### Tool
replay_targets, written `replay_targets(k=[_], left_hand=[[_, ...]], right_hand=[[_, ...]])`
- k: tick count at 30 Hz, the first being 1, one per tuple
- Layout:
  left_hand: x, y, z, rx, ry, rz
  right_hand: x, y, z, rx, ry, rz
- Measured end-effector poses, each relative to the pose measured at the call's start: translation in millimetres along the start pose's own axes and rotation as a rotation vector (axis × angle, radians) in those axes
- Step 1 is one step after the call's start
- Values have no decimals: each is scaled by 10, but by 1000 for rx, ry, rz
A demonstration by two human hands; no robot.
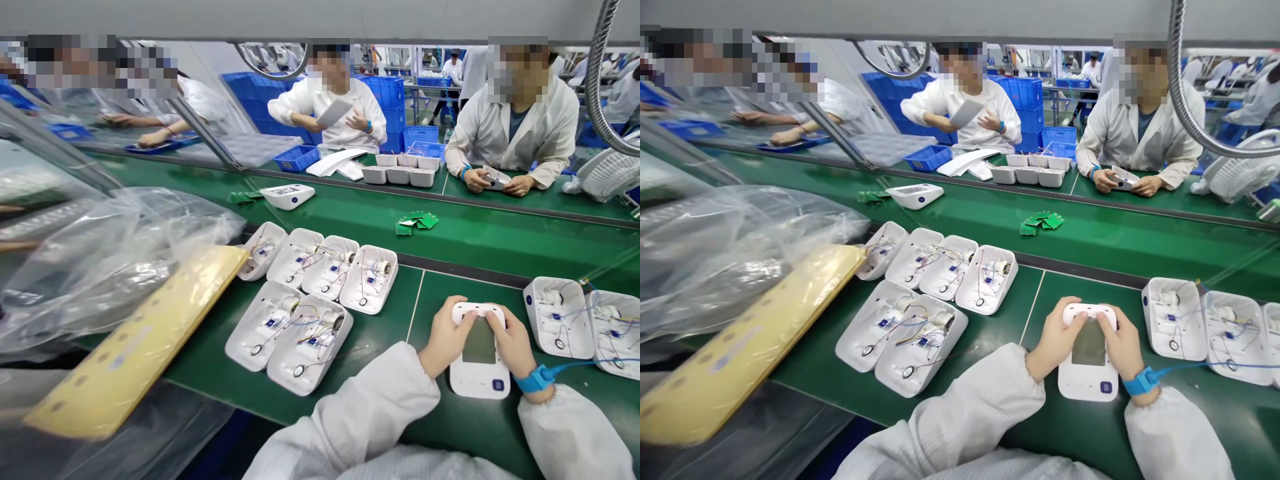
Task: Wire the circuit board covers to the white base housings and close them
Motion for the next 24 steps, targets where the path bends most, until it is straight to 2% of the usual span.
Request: replay_targets(k=[10,24], left_hand=[[-5,6,-28,14,-172,-9],[-4,20,-56,8,-133,9]], right_hand=[[10,7,-37,-19,18,-7],[32,-5,-45,-72,24,30]])
Point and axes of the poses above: each hand's wrist, its own x-axis away from the middle knuckle, its own y-axis out of the back of the hand, z = x × y, the point moved 2 cm from there along -x, towards the middle knuckle, and after that the axes turned 2 degrees about -y, right-handed, at the moved point
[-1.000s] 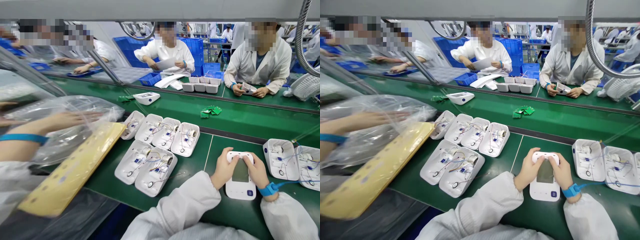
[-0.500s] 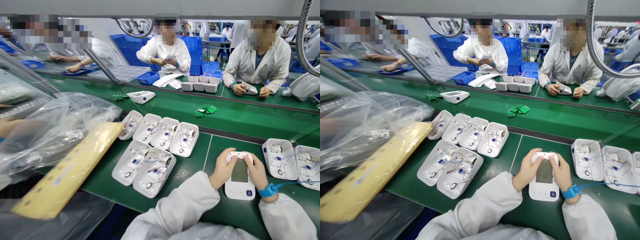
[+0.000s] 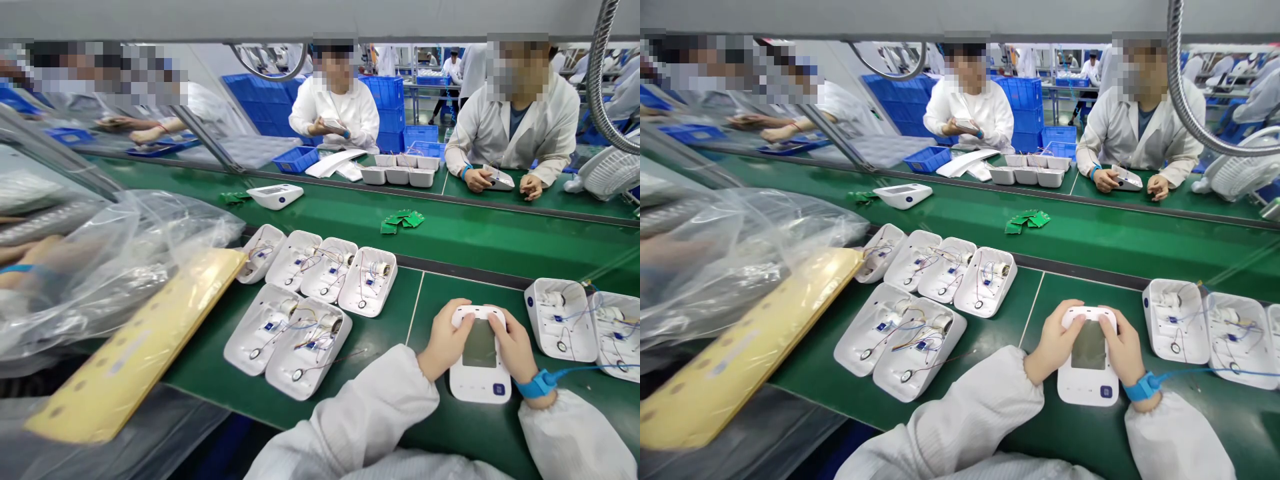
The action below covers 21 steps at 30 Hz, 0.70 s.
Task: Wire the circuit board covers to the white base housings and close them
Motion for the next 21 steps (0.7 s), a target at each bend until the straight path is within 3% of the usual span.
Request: replay_targets(k=[21], left_hand=[[-1,2,-17,-20,18,20]], right_hand=[[-6,-7,-9,21,3,-40]])
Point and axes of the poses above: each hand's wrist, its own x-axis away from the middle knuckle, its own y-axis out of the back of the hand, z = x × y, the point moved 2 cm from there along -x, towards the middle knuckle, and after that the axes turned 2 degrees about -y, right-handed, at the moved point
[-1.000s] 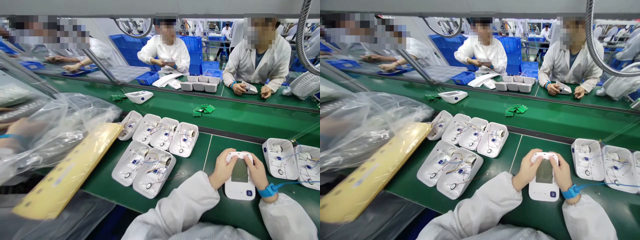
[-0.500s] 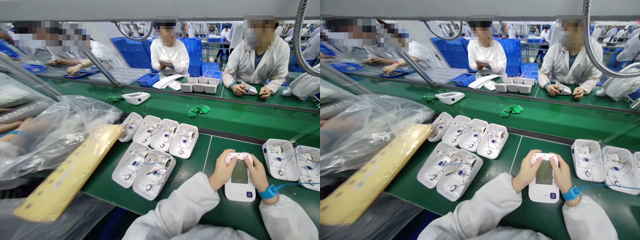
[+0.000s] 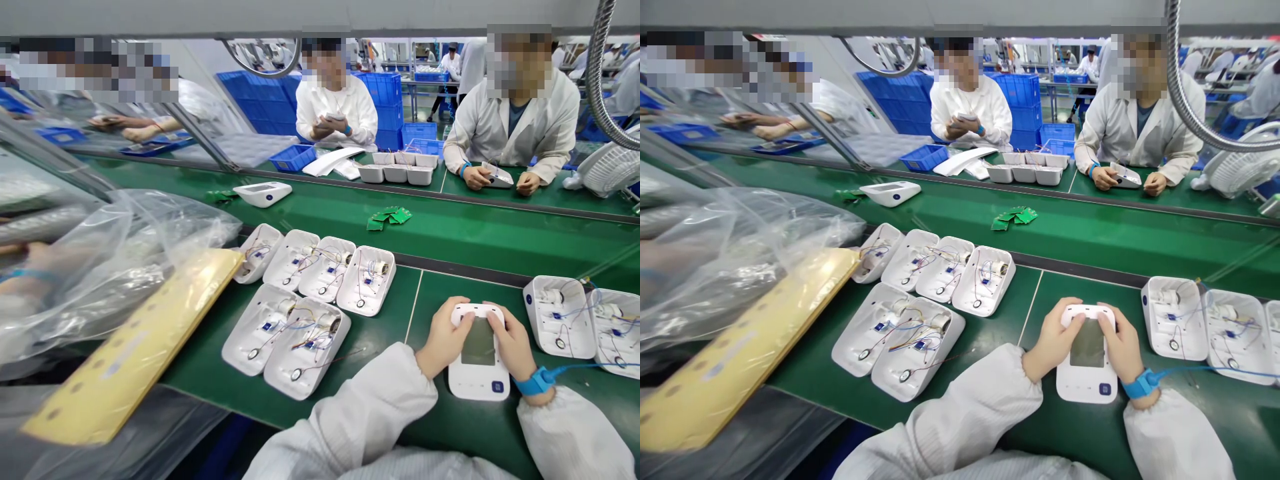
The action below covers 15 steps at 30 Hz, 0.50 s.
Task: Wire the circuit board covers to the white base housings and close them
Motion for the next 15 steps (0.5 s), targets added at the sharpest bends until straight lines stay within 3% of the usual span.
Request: replay_targets(k=[3,6,10,12,15], left_hand=[[-33,17,9,-43,-28,37],[-163,18,3,-78,-76,194],[-353,-27,-116,-321,-294,353],[-318,-65,-191,-509,-389,363],[-32,-109,-219,-647,-412,428]], right_hand=[[-4,34,-3,12,12,-23],[11,152,22,81,16,17],[117,383,94,286,0,86],[222,481,130,442,28,65],[441,586,128,722,50,17]])
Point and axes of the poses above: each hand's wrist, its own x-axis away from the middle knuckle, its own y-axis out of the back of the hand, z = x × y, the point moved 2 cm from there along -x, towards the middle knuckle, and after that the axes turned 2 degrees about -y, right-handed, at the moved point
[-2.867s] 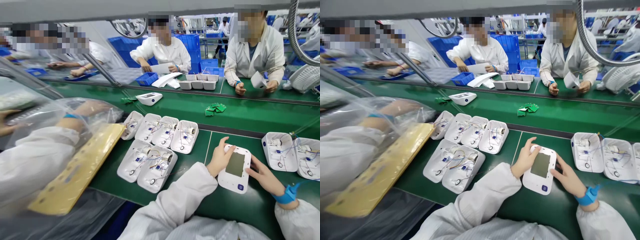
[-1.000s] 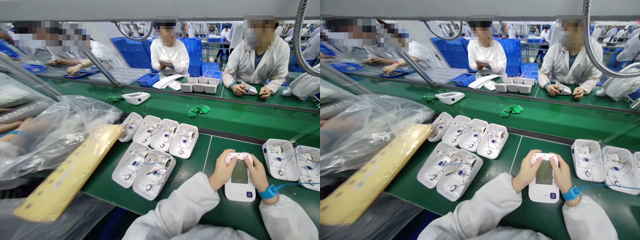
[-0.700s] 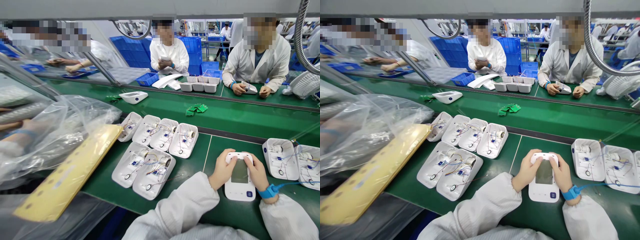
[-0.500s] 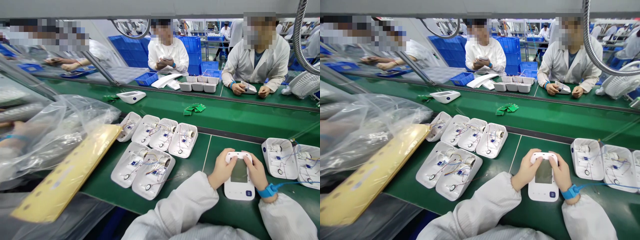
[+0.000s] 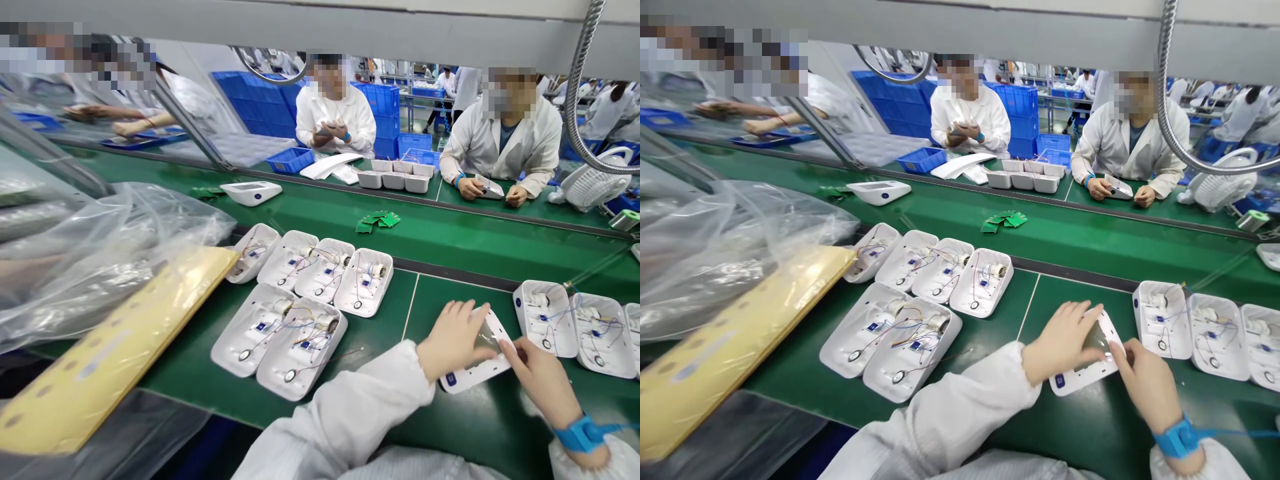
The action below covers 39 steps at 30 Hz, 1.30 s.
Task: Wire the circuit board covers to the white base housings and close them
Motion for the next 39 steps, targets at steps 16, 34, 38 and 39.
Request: replay_targets(k=[16,34,38,39], left_hand=[[257,-389,-52,137,-206,-4],[284,-141,-121,14,-164,197],[291,-233,-90,0,-154,128],[297,-251,-81,4,-148,110]], right_hand=[[-71,-8,443,393,870,220],[-44,21,401,509,885,298],[-288,65,427,466,788,407],[-343,69,437,458,774,421]])
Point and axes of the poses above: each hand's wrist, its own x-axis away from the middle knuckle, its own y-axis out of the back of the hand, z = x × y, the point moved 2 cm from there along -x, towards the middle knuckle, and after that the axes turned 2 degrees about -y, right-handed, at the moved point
